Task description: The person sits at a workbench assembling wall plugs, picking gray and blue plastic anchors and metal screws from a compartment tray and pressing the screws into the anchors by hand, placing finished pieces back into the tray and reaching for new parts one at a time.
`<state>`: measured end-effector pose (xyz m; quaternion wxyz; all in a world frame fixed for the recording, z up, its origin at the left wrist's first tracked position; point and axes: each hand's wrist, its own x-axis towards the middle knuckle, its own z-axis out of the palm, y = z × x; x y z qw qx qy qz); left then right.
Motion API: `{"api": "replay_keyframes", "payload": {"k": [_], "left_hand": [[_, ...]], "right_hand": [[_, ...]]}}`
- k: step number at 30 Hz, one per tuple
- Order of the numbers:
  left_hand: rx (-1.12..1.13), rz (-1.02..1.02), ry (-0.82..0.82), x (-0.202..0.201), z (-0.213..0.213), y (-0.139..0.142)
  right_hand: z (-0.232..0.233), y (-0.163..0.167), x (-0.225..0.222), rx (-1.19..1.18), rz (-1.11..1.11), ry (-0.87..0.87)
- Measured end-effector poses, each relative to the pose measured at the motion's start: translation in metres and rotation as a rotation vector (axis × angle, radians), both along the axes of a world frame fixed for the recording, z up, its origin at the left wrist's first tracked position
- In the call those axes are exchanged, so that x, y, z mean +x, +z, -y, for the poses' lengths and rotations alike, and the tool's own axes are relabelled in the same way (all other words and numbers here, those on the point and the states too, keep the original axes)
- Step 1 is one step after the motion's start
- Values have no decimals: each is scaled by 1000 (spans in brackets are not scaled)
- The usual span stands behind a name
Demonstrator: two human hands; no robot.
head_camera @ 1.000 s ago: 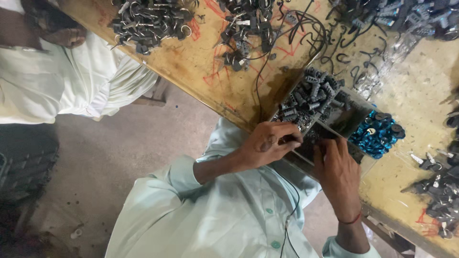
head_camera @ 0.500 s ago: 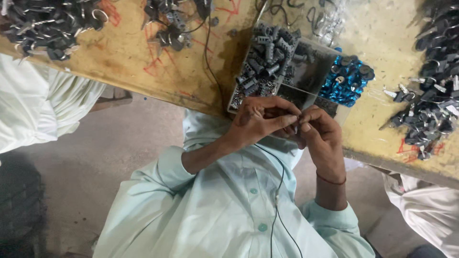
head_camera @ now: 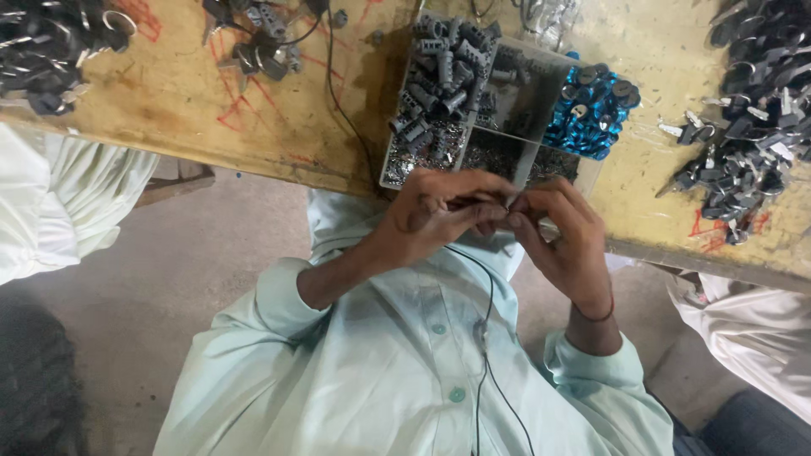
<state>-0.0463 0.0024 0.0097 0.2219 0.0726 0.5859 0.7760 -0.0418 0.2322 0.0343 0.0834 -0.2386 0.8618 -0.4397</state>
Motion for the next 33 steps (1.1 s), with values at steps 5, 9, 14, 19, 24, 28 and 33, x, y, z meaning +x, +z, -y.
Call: {"api": "replay_keyframes", "payload": {"k": [5,9,14,19,24,28,33], "left_hand": [[-74,-115,18,-4,6,5],[-25,-47,19,-7,-1,-9],[-83,-111,23,-6,-2,-25],[-91,-127,42,-4,-3,-22],[-175,-327,80,-2,-3,-8],[-119,-277,82,1,-5,-3],[210,234,109,6,-25,-9]], "right_hand": [[22,7,-3,-427,312,-400],[4,11,-17,-16,530,-271],[-14,5,-25,836,-55,-3],[-18,-6,-20,625,16,-161],[-30,-19,-15,286,55,-311],[-26,-15,-2,-192,363,-500],[12,-8,22,-404,257,-430]]}}
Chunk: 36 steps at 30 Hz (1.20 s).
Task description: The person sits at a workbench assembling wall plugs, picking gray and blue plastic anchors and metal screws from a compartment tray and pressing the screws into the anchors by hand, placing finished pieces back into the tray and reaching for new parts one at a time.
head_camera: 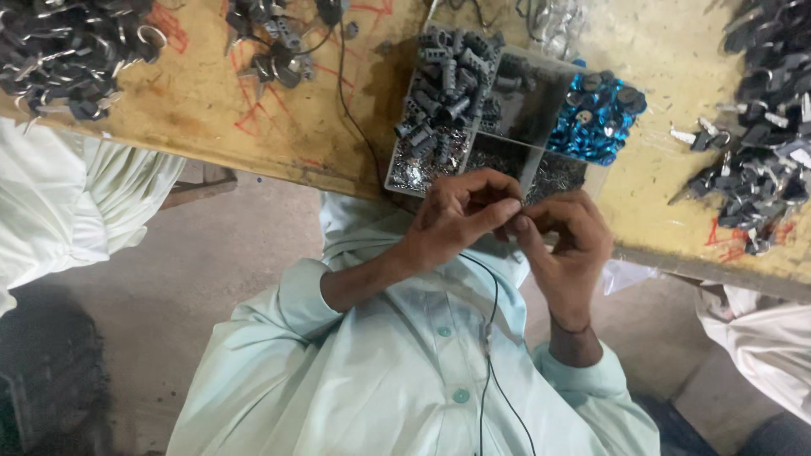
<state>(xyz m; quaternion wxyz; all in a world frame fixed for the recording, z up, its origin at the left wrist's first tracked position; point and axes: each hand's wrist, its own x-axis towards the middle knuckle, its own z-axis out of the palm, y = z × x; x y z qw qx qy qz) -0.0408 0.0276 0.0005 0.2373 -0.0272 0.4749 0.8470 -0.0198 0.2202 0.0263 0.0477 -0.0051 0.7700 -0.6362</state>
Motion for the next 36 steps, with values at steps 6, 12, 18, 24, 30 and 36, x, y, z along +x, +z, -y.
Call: {"api": "replay_keyframes", "payload": {"k": [6,12,18,24,30,36], "left_hand": [[78,74,-99,8,11,-5],[18,-4,-124,6,16,3],[-480,-440,17,3,19,15],[-435,-295,-133,-6,24,19],[-41,7,-268,-8,32,-7],[36,-113,-267,-16,36,-34]], "right_hand": [[0,5,5,82,23,106],[-2,11,8,-109,151,92],[11,-2,10,394,-349,18],[-7,-4,-4,306,-521,332],[-10,15,-19,131,45,127],[-14,41,-78,693,-475,174]]}}
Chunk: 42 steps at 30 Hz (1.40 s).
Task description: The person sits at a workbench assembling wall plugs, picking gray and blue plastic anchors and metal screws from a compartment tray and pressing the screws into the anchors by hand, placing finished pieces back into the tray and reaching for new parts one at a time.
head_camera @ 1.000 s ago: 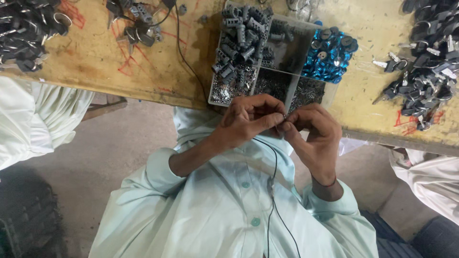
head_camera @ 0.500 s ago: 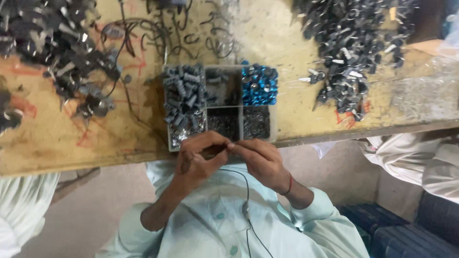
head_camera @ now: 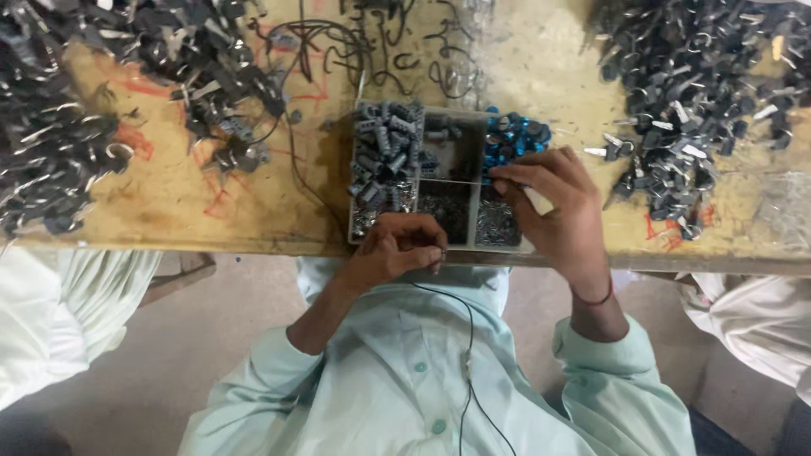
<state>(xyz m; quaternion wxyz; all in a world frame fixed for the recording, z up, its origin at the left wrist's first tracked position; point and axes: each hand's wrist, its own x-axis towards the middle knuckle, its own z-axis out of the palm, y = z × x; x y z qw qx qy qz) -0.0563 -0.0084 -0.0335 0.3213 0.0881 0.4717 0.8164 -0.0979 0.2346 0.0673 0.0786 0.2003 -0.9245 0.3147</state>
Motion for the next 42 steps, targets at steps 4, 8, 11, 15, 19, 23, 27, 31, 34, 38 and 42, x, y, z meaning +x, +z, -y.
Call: {"api": "replay_keyframes", "payload": {"k": [4,8,11,15,19,23,27,31,34,38,42], "left_hand": [[-16,-59,-21,-3,-2,0],[-66,-114,-52,-5,-5,2],[-70,-87,-67,-4,-6,0],[-85,-100,-94,-3,-5,-1],[-123,-30,-85,2,-4,4],[39,57,38,8,-7,11],[352,173,47,10,-18,12],[351,278,157,10,-22,12],[49,218,210,15,-18,13],[-81,217,250,16,-16,15],[-143,246,272,11,-20,17]], "right_hand": [[24,-10,-52,312,-162,184],[47,-52,-79,664,-129,210],[44,-74,-80,522,-254,258],[36,-63,-72,545,-206,237],[14,-11,-39,61,73,180],[-1,11,20,39,236,289],[5,-16,46,-563,607,94],[13,-33,54,-611,469,156],[16,-30,60,-464,395,137],[15,-27,61,-308,176,147],[12,-27,58,-225,112,164]]}}
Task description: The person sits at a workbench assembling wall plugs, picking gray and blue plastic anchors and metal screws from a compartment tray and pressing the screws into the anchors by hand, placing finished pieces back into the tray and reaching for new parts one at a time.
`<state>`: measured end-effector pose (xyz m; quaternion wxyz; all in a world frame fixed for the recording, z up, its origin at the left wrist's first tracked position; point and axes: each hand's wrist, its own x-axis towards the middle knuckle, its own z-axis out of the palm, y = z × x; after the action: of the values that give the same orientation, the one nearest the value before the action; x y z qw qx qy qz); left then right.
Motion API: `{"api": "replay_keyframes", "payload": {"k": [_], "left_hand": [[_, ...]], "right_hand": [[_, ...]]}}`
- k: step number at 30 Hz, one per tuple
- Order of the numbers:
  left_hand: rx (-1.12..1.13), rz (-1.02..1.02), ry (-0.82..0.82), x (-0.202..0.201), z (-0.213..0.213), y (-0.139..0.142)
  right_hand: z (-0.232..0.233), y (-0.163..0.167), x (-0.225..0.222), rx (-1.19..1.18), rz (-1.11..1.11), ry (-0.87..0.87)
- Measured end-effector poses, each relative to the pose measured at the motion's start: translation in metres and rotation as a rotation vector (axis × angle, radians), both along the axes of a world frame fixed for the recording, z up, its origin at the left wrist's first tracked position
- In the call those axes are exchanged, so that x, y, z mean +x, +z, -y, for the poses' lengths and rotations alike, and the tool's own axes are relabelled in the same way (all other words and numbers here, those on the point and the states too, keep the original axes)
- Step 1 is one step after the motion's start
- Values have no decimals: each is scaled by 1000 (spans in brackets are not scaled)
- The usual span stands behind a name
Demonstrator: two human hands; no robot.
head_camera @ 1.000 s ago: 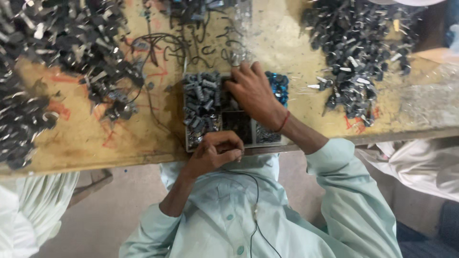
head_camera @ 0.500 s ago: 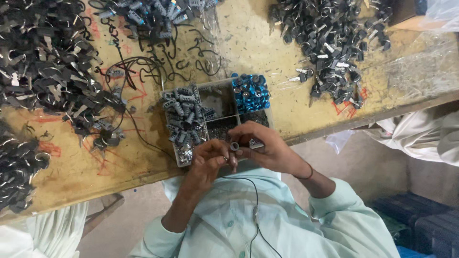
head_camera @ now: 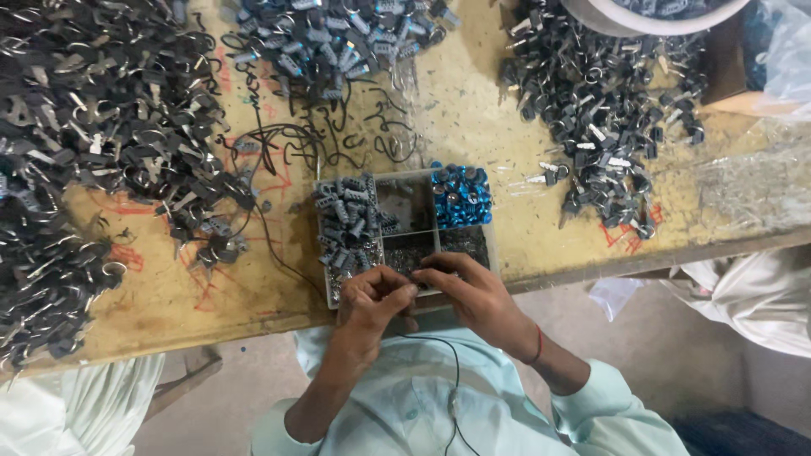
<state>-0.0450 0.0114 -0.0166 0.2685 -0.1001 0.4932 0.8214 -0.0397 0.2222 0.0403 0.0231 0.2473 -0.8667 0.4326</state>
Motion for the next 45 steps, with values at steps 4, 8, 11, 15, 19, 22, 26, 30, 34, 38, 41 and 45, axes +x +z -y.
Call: {"api": "replay_keyframes", "payload": {"k": [4,8,11,15,19,22,26,30,34,38,41,45], "left_hand": [[5,0,-24,0,4,6],[-2,15,-34,-1,3,12],[-21,43,-62,1,3,18],[136,124,-147,0,8,21],[185,165,-209,-2,11,18],[99,150,-155,-1,10,17],[27,3,-57,4,7,22],[-217,-234,35,16,-8,26],[-102,-163,120,24,-17,23],[-321,-300,73,20,-5,18],[-303,-368,51,16,4,17],[-356,-538,-4,-2,3,10]], "right_hand": [[-1,2,1,-6,-19,-3],[-2,5,4,40,-41,8],[-5,8,7,80,-79,26],[-9,13,10,-14,-16,42],[-6,18,9,-54,-8,56],[-4,18,10,-47,-52,52],[-7,13,10,5,-156,28],[-1,12,14,50,-185,14],[25,19,21,-59,0,-172],[16,24,13,-292,409,-109],[-10,19,0,-202,468,-90],[-27,12,-7,-145,455,-250]]}}
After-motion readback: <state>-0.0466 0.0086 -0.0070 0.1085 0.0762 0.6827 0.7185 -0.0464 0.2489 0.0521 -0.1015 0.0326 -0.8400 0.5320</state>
